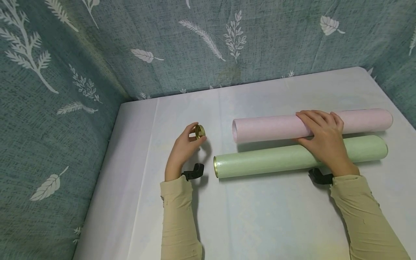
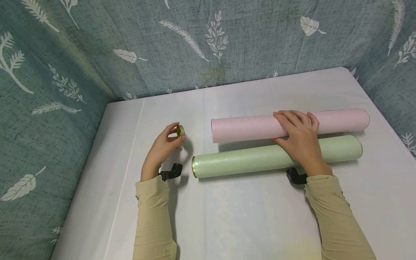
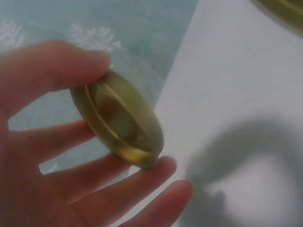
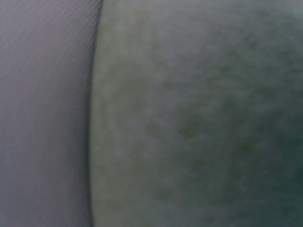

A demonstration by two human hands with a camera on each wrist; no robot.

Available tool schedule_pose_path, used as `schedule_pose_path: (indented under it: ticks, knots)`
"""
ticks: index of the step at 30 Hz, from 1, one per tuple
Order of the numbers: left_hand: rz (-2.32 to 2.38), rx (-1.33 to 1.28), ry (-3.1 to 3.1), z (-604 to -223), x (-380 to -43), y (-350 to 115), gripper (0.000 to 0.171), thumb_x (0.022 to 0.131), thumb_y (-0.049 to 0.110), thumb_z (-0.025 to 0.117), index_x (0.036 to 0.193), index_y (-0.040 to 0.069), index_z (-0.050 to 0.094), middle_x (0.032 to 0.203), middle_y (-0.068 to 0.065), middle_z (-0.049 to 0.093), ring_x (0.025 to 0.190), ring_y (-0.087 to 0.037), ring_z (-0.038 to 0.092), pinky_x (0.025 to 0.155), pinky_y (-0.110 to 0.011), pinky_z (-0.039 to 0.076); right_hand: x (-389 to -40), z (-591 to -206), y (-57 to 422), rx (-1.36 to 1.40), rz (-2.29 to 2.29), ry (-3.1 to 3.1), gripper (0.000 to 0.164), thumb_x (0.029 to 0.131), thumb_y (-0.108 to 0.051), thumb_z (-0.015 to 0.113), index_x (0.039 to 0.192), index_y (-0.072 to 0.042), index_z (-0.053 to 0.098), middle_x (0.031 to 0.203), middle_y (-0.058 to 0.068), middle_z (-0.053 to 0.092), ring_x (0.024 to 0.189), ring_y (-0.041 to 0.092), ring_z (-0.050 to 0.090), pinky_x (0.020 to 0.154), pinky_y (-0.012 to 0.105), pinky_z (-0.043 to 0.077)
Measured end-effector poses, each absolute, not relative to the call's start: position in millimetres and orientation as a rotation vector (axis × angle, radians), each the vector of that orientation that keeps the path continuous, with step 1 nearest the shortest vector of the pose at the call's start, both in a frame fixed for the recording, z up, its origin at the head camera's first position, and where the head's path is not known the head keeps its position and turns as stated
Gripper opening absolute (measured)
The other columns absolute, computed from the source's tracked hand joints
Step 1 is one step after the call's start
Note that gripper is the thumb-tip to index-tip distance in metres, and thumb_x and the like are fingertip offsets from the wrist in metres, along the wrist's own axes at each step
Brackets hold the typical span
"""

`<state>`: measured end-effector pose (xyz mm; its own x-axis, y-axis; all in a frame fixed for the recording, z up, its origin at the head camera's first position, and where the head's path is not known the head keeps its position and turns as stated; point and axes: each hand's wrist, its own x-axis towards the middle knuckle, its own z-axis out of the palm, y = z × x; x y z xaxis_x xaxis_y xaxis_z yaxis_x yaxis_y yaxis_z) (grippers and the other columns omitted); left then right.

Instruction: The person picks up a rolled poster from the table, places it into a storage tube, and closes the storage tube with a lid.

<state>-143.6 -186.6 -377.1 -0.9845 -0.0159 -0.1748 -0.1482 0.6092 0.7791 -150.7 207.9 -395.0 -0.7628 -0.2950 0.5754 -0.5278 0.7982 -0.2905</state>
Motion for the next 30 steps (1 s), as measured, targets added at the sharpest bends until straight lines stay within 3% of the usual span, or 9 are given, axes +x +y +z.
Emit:
schedule_pose_path:
  ticks: [8,17,30]
  knots:
    - [1.416,-0.051,2.617,-374,-143,-178,0.061,0.078,0.046,0.063,0.132,0.040,0.034,0.128,0.009,0.046,0.107,-0.012,0.050,0.086,-0.041,0.041,-150,-395,208,0.618,0.605,-2.467,0.077,0.054,-0.015,0.085,0.125,-0.016,0.053,0.123,0.006,0.052,0.115,0.030,0.038,0.099,0.052,0.011]
    - [1.495,0.096,2.519,-365,-141,-166,0.055,0.080,0.047,0.061,0.128,0.048,0.033,0.128,0.008,0.045,0.108,-0.012,0.050,0.085,-0.038,0.042,-151,-396,208,0.617,0.604,-2.463,0.078,0.054,-0.016,0.085,0.125,-0.017,0.052,0.123,0.006,0.052,0.116,0.030,0.038,0.100,0.051,0.011]
    - [1.666,0.255,2.279,-333,-127,-145,0.054,0.085,0.025,0.061,0.134,0.030,0.037,0.130,0.000,0.044,0.104,-0.016,0.053,0.087,-0.034,0.042,-150,-395,209,0.629,0.618,-2.458,0.079,0.054,-0.015,0.085,0.125,-0.016,0.052,0.123,0.007,0.052,0.115,0.031,0.038,0.099,0.052,0.011]
